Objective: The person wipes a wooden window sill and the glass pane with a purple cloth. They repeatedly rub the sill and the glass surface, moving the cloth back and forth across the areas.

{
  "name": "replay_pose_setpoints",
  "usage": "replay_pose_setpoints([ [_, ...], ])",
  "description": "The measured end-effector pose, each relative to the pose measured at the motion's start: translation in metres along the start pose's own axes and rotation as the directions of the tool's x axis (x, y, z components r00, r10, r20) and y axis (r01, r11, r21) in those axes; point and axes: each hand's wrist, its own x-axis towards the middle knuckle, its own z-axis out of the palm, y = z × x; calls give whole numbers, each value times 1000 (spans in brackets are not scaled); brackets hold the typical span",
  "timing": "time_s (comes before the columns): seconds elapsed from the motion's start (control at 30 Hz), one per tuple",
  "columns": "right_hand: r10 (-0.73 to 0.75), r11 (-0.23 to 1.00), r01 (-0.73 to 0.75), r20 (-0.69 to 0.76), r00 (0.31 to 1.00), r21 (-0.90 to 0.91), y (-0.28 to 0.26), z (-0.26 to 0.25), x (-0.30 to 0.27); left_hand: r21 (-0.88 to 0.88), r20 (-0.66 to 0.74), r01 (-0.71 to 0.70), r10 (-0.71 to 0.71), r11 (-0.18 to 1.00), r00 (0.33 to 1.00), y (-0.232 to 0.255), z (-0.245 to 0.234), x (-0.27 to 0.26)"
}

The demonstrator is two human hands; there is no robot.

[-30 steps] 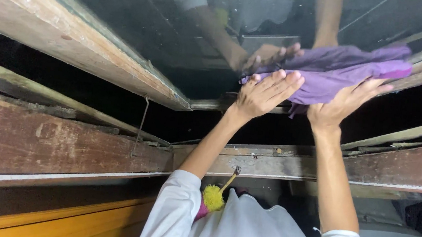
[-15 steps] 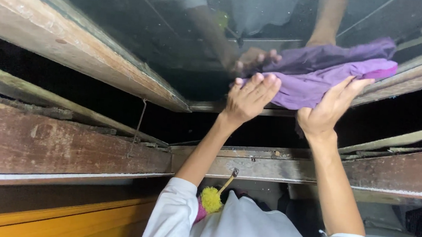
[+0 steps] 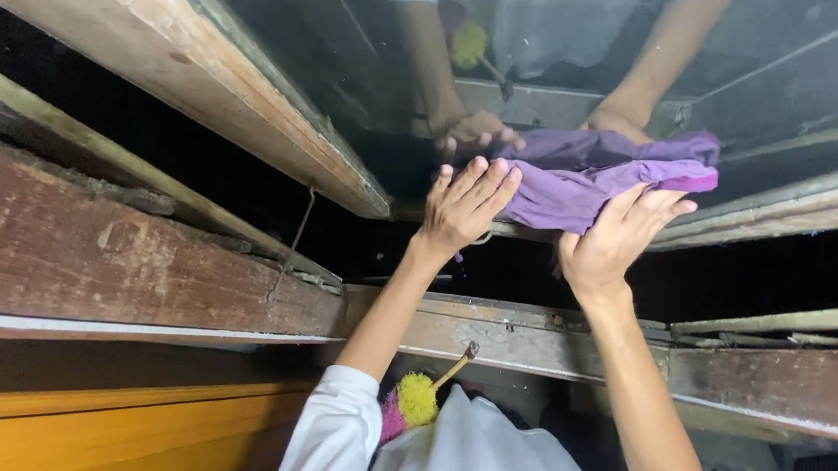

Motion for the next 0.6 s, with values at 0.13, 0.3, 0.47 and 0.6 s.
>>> replay_pose_setpoints([
  [0.13, -23, 999, 24, -27, 999, 43, -8, 1, 18, 28, -11, 7, -6, 1000, 1000, -15, -4, -1],
  [0.3, -139, 990, 139, -25, 990, -3, 4, 40, -26, 42, 0, 36, -36, 998, 999, -27, -11, -28],
  [0.47, -126, 992, 126, -4, 992, 8, -19, 39, -25, 39, 24, 46, -47, 998, 999, -37, -18, -41],
  [0.6, -116, 992, 118, -40, 992, 50, -37, 26, 13, 72, -38, 52, -49, 996, 998, -48, -25, -18],
])
